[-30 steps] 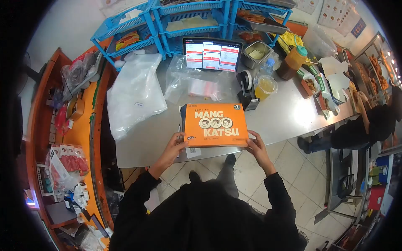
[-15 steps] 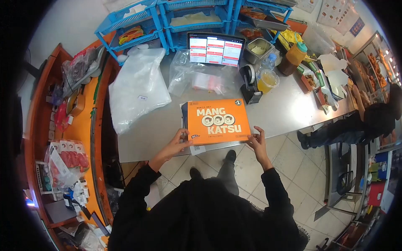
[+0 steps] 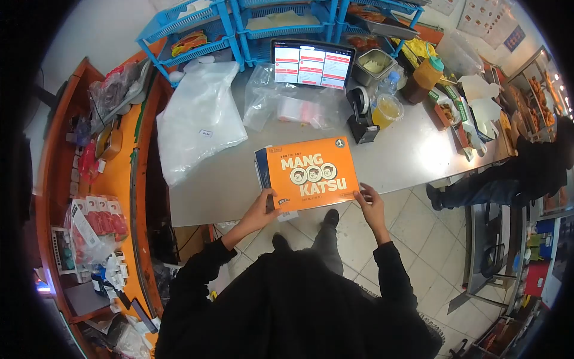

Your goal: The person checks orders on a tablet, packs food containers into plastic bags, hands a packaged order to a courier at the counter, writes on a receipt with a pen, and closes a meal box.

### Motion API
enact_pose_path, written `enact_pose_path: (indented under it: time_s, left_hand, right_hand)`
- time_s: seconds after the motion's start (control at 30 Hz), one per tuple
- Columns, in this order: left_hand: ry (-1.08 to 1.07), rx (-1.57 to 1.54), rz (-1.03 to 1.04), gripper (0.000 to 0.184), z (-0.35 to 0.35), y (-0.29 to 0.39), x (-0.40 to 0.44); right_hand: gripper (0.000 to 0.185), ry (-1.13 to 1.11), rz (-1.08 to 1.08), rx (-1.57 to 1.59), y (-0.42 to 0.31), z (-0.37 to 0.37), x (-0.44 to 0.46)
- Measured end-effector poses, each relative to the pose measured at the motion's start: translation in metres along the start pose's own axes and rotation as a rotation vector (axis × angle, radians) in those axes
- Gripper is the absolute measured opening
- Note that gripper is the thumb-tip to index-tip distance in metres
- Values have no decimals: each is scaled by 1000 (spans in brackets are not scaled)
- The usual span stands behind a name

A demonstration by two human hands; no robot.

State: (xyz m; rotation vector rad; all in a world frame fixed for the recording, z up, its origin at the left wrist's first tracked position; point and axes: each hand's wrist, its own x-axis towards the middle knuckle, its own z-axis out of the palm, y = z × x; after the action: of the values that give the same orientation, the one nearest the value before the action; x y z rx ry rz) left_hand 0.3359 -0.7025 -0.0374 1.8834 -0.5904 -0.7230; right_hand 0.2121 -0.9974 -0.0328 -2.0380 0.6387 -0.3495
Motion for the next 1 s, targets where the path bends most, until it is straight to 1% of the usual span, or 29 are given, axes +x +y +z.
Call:
enact_pose_path:
  time_s: [0.07,0.13,0.17,0.2,0.23,0.3,0.37,0.4,0.43,0.47,0.5,0.53,0.6,0.63,0.7,0.73,0.77,0.8,0.83,0.87,0.9,0.93,0.97,1.0]
  left_hand:
    - [4,-15,-34,46,6,3,0]
    - [289,356,174,56,15,-1,-3]
    - [284,359,186,56,17,-8,0]
    - [287,179,142,63,17,-16,6]
    - [279,-1,103,70,14,-10,10]
    - [128,-617,-210,82,6,14,6]
    - [139,-557,-296,84,0,12,10]
    - [161,-551,-301,78,-3,3,13]
    - [188,-543,-305,72,-7,-6,18]
    - [186,-606,-331,67,-10,-10,24]
    - [196,-667,-364,62,-15,-10,29]
    - [158,-647,-334,62,-16,-5,37]
    - [119,-569,-371,57,-20,1,47]
    - [103,-556,-359,57,-21,3,52]
    - [146,-568,-309,49,-23,3,69]
    - [131,-561,-301,49,-26,1,73]
    - [144,-540,-301,48,-31,-6,76]
    - [154,-519,-301,47,-35,-13,85]
    - [130,-513,-292,47,-40,-12,88]
    - [61,-547,-276,48,-45,-10,89]
    - [-11,-580,-261,50,-48,-10,92]
    - [-38,-571,-251,50,-49,-15,99]
    - [-69,-620,-275,54,-52,-21,103]
    - [-91,-669,-302,60,-56,-26,101]
  right_hand:
    - [43,-91,212,98,6,4,1]
    - [41,-64,213,105,11,8,0]
    - [39,-38,216,109,13,9,-2]
    - [39,-17,213,113,15,10,-3]
    - [36,-69,242,125,15,10,-4]
    - [30,-128,292,198,20,8,-9]
    - [30,-112,322,341,27,11,-18]
    - [31,-87,331,424,27,14,-24]
    - [32,-74,411,407,22,15,-27]
    - [34,-70,492,396,19,17,-25]
    - [36,-12,502,543,11,20,-27]
    - [38,29,506,691,4,21,-28]
    - [40,93,492,778,8,31,-23]
    - [43,115,494,846,8,35,-20]
    - [46,149,513,908,6,45,-15]
    - [49,162,529,962,-1,45,-17]
    - [51,138,514,964,-6,45,-20]
    - [51,162,512,967,-13,49,-19]
    - [54,197,516,1078,-20,54,-19]
    - [58,236,517,1192,-24,59,-17]
    - [58,269,507,1197,-19,61,-16]
    - [66,196,468,1160,-9,65,-13]
    - [74,118,431,1123,1,71,-9]
    - [82,137,423,1046,5,75,-8]
